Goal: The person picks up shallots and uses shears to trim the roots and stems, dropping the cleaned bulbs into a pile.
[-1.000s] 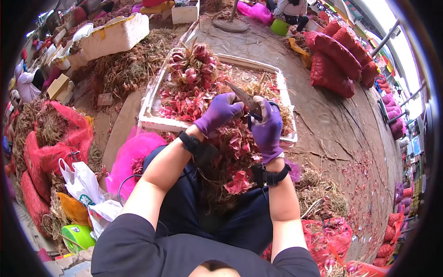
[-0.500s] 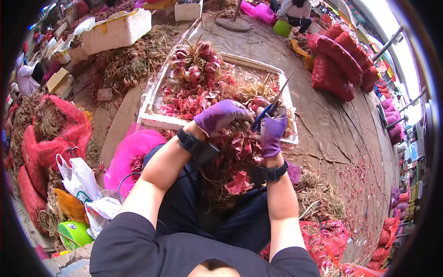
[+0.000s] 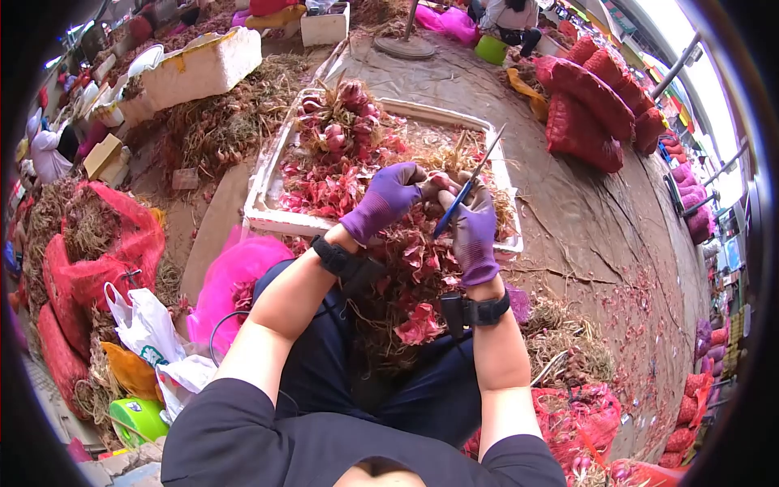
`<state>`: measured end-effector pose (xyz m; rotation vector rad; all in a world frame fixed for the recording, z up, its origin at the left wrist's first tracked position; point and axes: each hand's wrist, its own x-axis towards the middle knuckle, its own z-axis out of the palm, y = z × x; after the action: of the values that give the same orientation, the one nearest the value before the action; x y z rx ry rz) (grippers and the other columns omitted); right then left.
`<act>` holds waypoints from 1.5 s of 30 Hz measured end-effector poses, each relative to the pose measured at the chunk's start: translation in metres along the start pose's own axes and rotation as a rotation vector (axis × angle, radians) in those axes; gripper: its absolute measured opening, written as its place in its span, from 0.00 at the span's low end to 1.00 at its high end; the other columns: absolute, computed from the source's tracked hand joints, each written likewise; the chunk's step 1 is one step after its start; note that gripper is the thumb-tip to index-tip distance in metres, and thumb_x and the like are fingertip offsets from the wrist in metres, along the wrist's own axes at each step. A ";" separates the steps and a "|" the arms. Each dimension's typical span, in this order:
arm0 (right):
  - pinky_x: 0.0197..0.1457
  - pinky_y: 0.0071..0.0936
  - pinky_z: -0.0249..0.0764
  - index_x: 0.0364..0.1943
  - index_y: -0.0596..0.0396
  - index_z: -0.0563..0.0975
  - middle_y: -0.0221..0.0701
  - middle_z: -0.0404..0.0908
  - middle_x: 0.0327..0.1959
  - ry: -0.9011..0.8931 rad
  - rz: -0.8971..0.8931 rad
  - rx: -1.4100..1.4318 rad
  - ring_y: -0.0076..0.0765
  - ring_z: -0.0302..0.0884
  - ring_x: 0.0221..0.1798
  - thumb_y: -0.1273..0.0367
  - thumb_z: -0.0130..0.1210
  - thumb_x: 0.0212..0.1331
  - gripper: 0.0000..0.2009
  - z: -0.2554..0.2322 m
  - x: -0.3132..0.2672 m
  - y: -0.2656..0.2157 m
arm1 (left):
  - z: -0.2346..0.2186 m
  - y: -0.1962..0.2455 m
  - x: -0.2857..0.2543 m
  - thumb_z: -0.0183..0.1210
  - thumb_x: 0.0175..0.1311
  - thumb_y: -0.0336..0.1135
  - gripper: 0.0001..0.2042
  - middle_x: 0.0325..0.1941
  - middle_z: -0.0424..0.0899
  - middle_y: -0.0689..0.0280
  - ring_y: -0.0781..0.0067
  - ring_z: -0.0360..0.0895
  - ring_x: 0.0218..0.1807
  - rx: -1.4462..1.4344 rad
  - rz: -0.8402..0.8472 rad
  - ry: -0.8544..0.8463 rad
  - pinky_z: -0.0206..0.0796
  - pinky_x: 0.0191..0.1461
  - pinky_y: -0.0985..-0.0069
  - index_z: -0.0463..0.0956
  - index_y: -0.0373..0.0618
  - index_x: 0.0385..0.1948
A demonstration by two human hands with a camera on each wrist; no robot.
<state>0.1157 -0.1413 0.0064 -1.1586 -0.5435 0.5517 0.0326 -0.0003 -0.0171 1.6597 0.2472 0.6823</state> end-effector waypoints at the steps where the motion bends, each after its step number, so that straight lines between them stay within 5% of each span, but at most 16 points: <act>1: 0.47 0.23 0.80 0.55 0.61 0.67 0.41 0.79 0.47 -0.009 0.059 0.087 0.32 0.80 0.44 0.77 0.59 0.57 0.22 -0.001 0.000 -0.001 | -0.003 0.013 -0.004 0.63 0.62 0.36 0.10 0.27 0.82 0.67 0.85 0.72 0.31 0.057 0.001 -0.010 0.68 0.36 0.78 0.79 0.37 0.32; 4: 0.45 0.24 0.81 0.53 0.60 0.68 0.43 0.79 0.45 -0.040 0.190 0.288 0.34 0.82 0.41 0.79 0.57 0.58 0.19 -0.010 0.006 -0.017 | -0.019 0.018 -0.004 0.63 0.61 0.35 0.08 0.26 0.82 0.65 0.82 0.74 0.30 0.006 -0.016 -0.340 0.69 0.36 0.77 0.79 0.40 0.32; 6: 0.39 0.18 0.82 0.48 0.64 0.70 0.47 0.80 0.45 -0.121 0.233 0.492 0.34 0.82 0.39 0.77 0.51 0.63 0.10 -0.033 0.018 -0.003 | -0.030 0.016 0.002 0.62 0.60 0.34 0.06 0.26 0.82 0.61 0.74 0.78 0.29 0.286 0.153 -0.270 0.69 0.36 0.73 0.80 0.43 0.31; 8: 0.38 0.16 0.81 0.50 0.66 0.71 0.47 0.78 0.49 -0.177 0.281 0.508 0.36 0.82 0.42 0.73 0.51 0.64 0.13 -0.029 0.008 -0.026 | -0.044 0.015 0.006 0.62 0.58 0.34 0.05 0.24 0.80 0.59 0.66 0.80 0.29 0.555 0.106 0.279 0.70 0.36 0.68 0.80 0.44 0.28; 10: 0.41 0.19 0.82 0.55 0.64 0.72 0.42 0.77 0.53 -0.263 0.323 0.586 0.37 0.81 0.44 0.70 0.51 0.64 0.17 -0.040 0.013 -0.020 | -0.049 0.008 0.014 0.62 0.59 0.35 0.10 0.35 0.83 0.57 0.62 0.82 0.38 0.573 -0.023 0.204 0.72 0.43 0.69 0.80 0.45 0.41; 12: 0.43 0.20 0.81 0.57 0.62 0.71 0.38 0.76 0.55 -0.288 0.361 0.543 0.38 0.80 0.46 0.67 0.49 0.65 0.18 -0.041 0.010 -0.017 | -0.028 0.009 0.013 0.59 0.64 0.37 0.21 0.59 0.75 0.56 0.66 0.75 0.55 0.708 0.592 0.322 0.66 0.59 0.75 0.70 0.43 0.59; 13: 0.41 0.19 0.79 0.58 0.62 0.71 0.34 0.77 0.52 -0.208 0.366 0.468 0.35 0.80 0.45 0.66 0.46 0.66 0.19 -0.038 0.008 -0.014 | -0.022 0.011 0.008 0.57 0.67 0.36 0.29 0.70 0.62 0.57 0.65 0.66 0.66 0.128 0.336 -0.037 0.59 0.68 0.72 0.57 0.42 0.68; 17: 0.38 0.18 0.78 0.58 0.62 0.70 0.31 0.78 0.48 -0.188 0.407 0.432 0.31 0.79 0.44 0.67 0.46 0.66 0.19 -0.030 0.003 -0.007 | -0.003 0.023 -0.004 0.55 0.69 0.36 0.26 0.61 0.73 0.61 0.73 0.74 0.58 -0.556 -0.077 -0.436 0.68 0.61 0.73 0.60 0.35 0.65; 20: 0.37 0.16 0.77 0.57 0.63 0.70 0.30 0.79 0.43 -0.216 0.410 0.533 0.25 0.79 0.40 0.70 0.47 0.66 0.17 -0.021 -0.001 -0.016 | -0.002 0.010 0.000 0.55 0.69 0.33 0.20 0.48 0.81 0.67 0.80 0.80 0.45 -0.344 -0.039 -0.340 0.74 0.45 0.81 0.67 0.37 0.60; 21: 0.36 0.15 0.77 0.56 0.63 0.71 0.32 0.79 0.42 -0.107 0.396 0.493 0.25 0.79 0.37 0.73 0.46 0.67 0.15 -0.016 0.001 -0.018 | 0.009 0.006 -0.002 0.55 0.69 0.37 0.15 0.38 0.84 0.70 0.84 0.80 0.37 -0.358 0.104 -0.123 0.72 0.34 0.84 0.73 0.37 0.52; 25: 0.37 0.19 0.79 0.53 0.62 0.68 0.32 0.78 0.38 0.015 0.262 0.333 0.26 0.79 0.36 0.75 0.51 0.65 0.14 -0.001 -0.002 -0.015 | 0.002 0.042 -0.009 0.58 0.67 0.45 0.15 0.29 0.84 0.68 0.85 0.77 0.29 0.073 -0.107 -0.111 0.68 0.29 0.83 0.78 0.40 0.34; 32: 0.32 0.22 0.78 0.55 0.57 0.67 0.24 0.75 0.33 0.063 0.105 0.010 0.18 0.74 0.30 0.70 0.57 0.62 0.19 0.012 -0.012 -0.013 | -0.012 0.035 -0.006 0.53 0.70 0.53 0.20 0.22 0.78 0.74 0.88 0.68 0.23 -0.011 -0.338 -0.290 0.58 0.26 0.86 0.77 0.46 0.28; 38: 0.27 0.14 0.73 0.53 0.60 0.70 0.30 0.80 0.38 0.081 0.101 0.045 0.20 0.78 0.29 0.69 0.57 0.61 0.18 0.012 -0.012 -0.024 | -0.010 0.030 -0.008 0.53 0.71 0.47 0.16 0.24 0.76 0.75 0.86 0.70 0.26 -0.177 -0.234 -0.281 0.61 0.28 0.82 0.76 0.44 0.30; 40: 0.23 0.15 0.74 0.56 0.58 0.66 0.36 0.80 0.41 -0.133 0.175 0.039 0.28 0.81 0.29 0.66 0.54 0.63 0.20 -0.005 -0.003 -0.019 | -0.011 0.021 -0.005 0.55 0.68 0.40 0.10 0.26 0.77 0.66 0.74 0.75 0.30 0.128 0.043 -0.226 0.68 0.35 0.73 0.75 0.43 0.32; 41: 0.23 0.13 0.71 0.56 0.57 0.68 0.36 0.81 0.42 -0.241 0.191 0.177 0.27 0.80 0.30 0.66 0.53 0.63 0.19 -0.011 0.001 -0.018 | -0.014 0.022 -0.003 0.55 0.64 0.36 0.06 0.32 0.79 0.59 0.61 0.79 0.37 0.704 0.182 -0.165 0.70 0.40 0.67 0.75 0.45 0.36; 45: 0.27 0.11 0.72 0.56 0.54 0.71 0.34 0.80 0.46 -0.269 0.307 0.448 0.23 0.79 0.36 0.66 0.52 0.63 0.18 -0.021 0.003 -0.021 | -0.018 -0.002 0.008 0.59 0.63 0.32 0.13 0.41 0.80 0.63 0.69 0.79 0.44 0.518 0.413 0.159 0.71 0.49 0.74 0.74 0.42 0.48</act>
<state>0.1347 -0.1603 0.0204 -0.7440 -0.4404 1.0478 0.0294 0.0193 -0.0150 2.1832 0.2052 1.1334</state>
